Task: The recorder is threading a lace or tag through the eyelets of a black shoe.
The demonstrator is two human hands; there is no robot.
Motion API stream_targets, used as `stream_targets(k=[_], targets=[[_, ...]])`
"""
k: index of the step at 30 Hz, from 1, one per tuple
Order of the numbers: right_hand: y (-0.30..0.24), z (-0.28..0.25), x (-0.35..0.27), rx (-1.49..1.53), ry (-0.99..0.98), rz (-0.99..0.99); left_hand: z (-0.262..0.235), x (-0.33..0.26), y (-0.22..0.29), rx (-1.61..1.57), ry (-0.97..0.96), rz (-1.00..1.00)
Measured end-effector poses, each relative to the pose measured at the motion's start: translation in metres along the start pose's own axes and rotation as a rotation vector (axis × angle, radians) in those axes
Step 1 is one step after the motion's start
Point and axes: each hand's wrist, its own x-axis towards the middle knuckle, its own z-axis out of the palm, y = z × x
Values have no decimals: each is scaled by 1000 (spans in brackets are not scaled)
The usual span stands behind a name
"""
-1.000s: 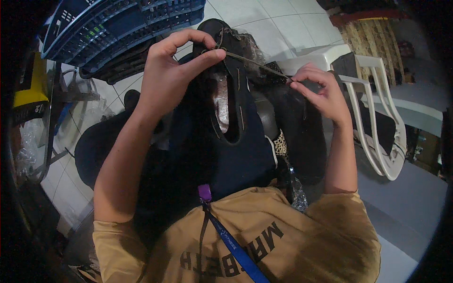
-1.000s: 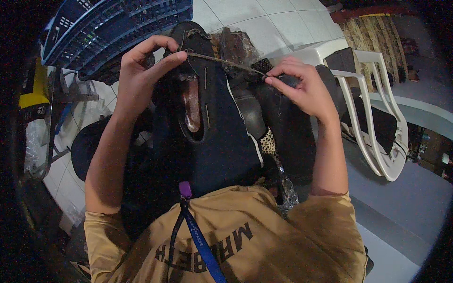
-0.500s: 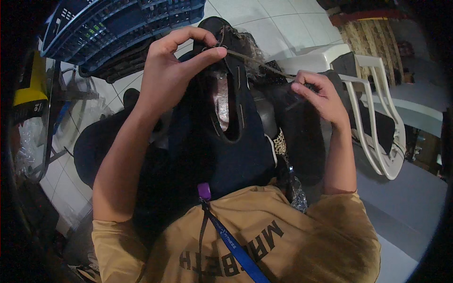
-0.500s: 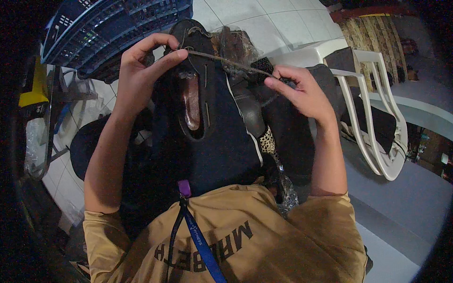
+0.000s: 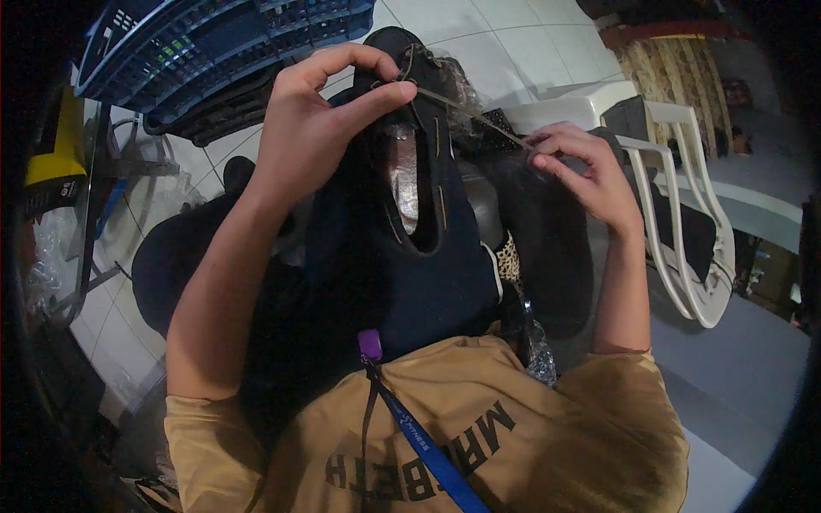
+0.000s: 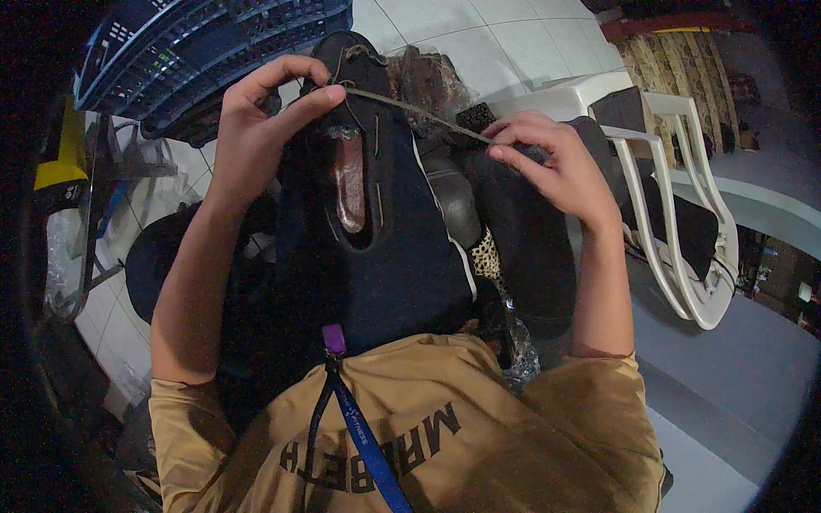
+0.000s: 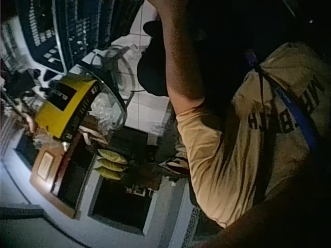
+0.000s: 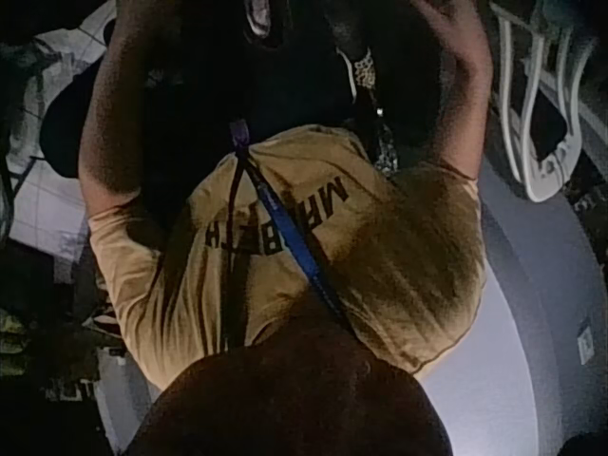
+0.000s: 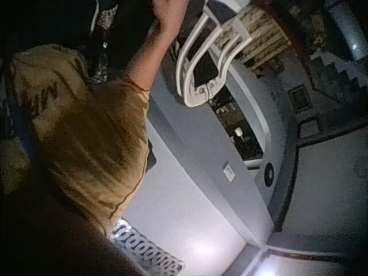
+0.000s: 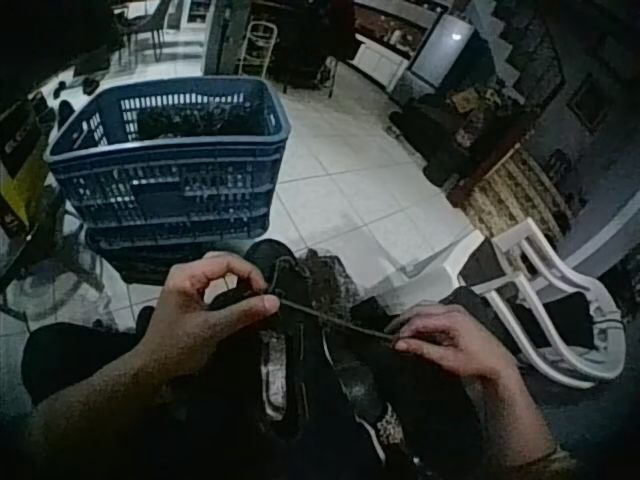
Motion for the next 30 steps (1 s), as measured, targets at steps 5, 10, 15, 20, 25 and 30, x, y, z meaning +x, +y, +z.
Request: stream_targets(k=[5, 10, 15, 20, 25, 30], targets=[[1, 4, 0, -228, 118, -223, 0, -1, -2, 17, 10, 34], [-2, 1, -2, -344, 104, -171, 1, -1, -4, 15, 19, 39], [-6, 2, -3, -335, 112, -153, 1, -1, -2, 40, 18, 39], [-3, 3, -5, -292, 104, -128, -1, -2, 0, 7, 13, 7], [5, 1, -8, -245, 25, -47, -2, -1, 0, 41, 15, 18], [1, 3, -13, -7, -4, 176, -2, -1, -2, 52, 13, 44]])
